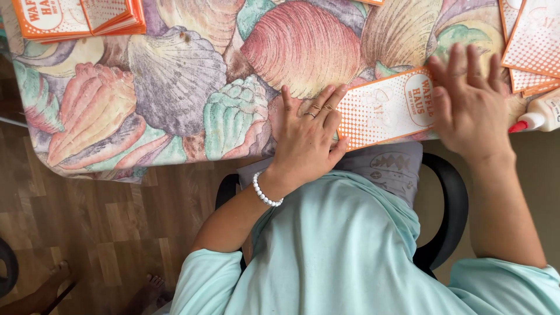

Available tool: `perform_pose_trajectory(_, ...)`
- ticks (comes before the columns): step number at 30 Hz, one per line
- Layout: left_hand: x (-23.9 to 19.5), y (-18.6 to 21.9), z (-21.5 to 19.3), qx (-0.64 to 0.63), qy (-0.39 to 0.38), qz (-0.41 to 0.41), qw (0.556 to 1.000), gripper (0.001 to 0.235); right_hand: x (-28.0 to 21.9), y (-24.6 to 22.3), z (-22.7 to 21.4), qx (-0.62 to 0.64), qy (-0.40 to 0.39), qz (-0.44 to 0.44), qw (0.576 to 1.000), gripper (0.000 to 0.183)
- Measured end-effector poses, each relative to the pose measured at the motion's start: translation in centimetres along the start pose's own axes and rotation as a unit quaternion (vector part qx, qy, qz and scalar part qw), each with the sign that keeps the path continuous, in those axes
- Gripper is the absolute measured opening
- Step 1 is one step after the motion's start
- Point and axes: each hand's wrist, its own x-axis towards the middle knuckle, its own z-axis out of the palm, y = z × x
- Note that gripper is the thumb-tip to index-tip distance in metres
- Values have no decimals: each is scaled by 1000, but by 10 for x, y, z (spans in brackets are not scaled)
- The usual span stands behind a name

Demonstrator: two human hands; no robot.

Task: Applying glue to paper bag templates and folding them to complete the assembly.

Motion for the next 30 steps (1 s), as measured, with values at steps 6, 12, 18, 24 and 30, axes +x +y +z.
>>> perform_pose_trajectory(6, -1, 2, 1, 18, -5, -15, 1000, 34, 1, -29, 1, 19, 76, -53, 996, 62)
perform_pose_trajectory(12, -3, -4, 4, 41, 4, -49, 998, 63, 17, -90, 27, 90, 10, -157, 983, 58)
perform_pose_trajectory(18, -3, -2, 3, 61, 2, -60, 996, 53, 15, -31, 16, 71, 15, -66, 995, 55)
perform_pose_trajectory(24, -9, -2, 3, 47, 6, -90, 995, 70, -47, 24, 28, 148, 301, -7, 942, 37)
perform_pose_trajectory(30, -30, -20, -36, 28, -32, -165, 985, 89, -114, 25, 59, 299, 335, 243, 860, 20)
